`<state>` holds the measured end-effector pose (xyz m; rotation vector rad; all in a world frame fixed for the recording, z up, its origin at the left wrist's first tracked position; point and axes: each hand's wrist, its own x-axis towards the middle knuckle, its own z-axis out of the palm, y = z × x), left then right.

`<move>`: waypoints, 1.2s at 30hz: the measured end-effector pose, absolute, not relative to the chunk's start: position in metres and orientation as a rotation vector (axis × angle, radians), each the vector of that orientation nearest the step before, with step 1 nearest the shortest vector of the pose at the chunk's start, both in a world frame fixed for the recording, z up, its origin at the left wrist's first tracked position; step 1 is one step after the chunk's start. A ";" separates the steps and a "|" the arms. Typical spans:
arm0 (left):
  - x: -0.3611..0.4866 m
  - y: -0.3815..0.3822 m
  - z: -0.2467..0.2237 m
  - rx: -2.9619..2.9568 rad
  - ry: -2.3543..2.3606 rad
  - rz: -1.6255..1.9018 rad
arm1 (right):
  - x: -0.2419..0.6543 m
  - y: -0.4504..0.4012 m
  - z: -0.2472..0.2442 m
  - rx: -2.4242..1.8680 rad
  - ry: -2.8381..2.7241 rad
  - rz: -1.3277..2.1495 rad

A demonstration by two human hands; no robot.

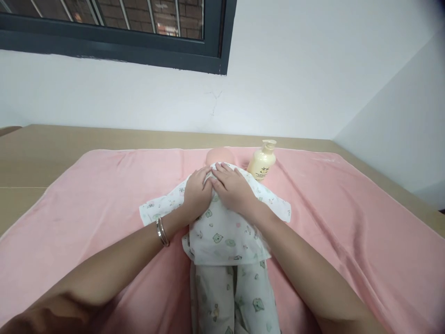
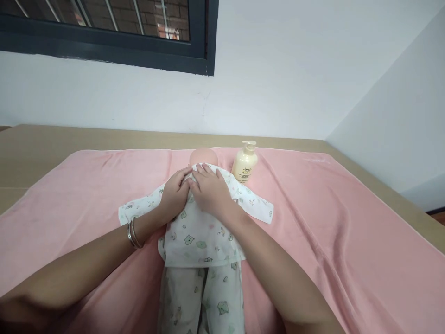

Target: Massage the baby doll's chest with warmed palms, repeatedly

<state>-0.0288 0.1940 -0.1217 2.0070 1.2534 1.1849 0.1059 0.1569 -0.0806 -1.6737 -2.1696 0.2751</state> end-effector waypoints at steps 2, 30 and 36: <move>-0.029 0.195 -0.124 2.067 1.276 1.161 | 0.108 0.158 -0.081 -1.730 -2.177 0.287; -0.033 0.202 -0.137 2.160 1.246 1.161 | 0.095 0.139 -0.090 -1.830 -2.160 0.047; -0.032 0.199 -0.139 2.081 1.325 1.240 | 0.096 0.140 -0.092 -2.037 -1.954 -0.088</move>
